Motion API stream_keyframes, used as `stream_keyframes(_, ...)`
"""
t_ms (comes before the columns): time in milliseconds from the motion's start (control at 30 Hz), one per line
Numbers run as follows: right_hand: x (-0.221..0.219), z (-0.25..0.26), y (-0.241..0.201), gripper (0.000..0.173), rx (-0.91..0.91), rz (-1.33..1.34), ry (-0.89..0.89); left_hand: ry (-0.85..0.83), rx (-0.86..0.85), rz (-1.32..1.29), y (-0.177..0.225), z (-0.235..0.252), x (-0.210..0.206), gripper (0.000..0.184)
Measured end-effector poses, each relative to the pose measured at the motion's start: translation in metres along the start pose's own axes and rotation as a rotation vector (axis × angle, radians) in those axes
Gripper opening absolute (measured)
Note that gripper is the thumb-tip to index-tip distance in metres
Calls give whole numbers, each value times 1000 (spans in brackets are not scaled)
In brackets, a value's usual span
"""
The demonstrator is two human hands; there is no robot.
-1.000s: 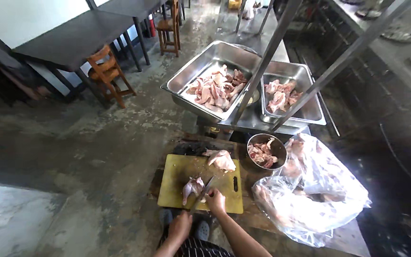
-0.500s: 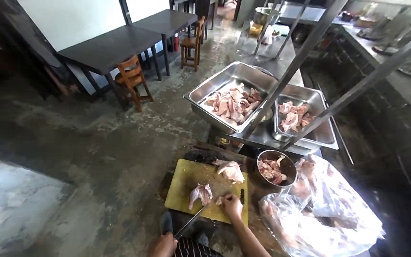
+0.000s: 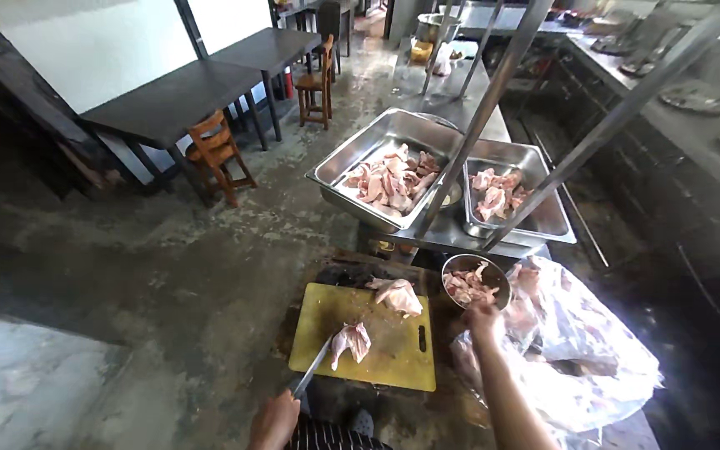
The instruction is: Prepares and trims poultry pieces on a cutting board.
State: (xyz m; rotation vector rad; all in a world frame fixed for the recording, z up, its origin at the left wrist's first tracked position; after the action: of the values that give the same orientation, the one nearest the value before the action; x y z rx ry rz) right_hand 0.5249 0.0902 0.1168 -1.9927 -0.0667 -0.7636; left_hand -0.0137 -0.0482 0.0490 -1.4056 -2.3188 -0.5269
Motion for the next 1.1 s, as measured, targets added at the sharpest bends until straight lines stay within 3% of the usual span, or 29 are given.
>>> stream_keyframes(133, -166, -91, 54, 32, -98, -94, -709, -36, -36, 57, 9, -27, -11, 41)
stream_keyframes(200, -224, -137, 69, 40, -100, -241, -904, -79, -52, 98, 12, -33, -18, 40)
stream_keyframes(333, -247, -170, 63, 62, -24, -710, -737, -106, -72, 169, 6, -36, -21, 41)
stream_keyframes(567, -241, -156, 51, 45, 78, -819, -718, -38, -54, 137, 9, -45, 3, 43)
stream_keyframes(700, -199, -124, 41, 37, 147, -610, -677, 10, -143, 129, 44, -47, 3, 44)
stream_keyframes(833, -194, -96, 78, 28, -95, 65, -698, 69, -318, 193, 96, -27, -10, 45)
stream_keyframes(900, -199, -92, 93, 29, -177, 290, -609, 92, -366, 256, 115, -10, -19, 45)
stream_keyframes(1000, -192, -89, 96, 30, -188, 324, -429, 84, -370, 322, 133, 18, -28, 42)
stream_keyframes(1100, -188, -88, 91, 23, -199, 399, -362, 68, -346, 373, 145, 39, -25, 42)
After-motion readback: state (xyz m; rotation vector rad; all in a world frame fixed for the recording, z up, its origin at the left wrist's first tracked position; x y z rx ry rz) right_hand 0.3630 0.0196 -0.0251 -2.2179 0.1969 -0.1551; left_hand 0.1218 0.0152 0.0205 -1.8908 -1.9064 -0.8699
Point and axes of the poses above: each hand's wrist, its own z-axis towards the middle knuckle, its own x-axis out of the back of the hand, y = z × x, the point moved 10 cm from there along z, towards the middle knuckle, and after that the axes turned 12 degrees about -y, right-handed, at the moved point
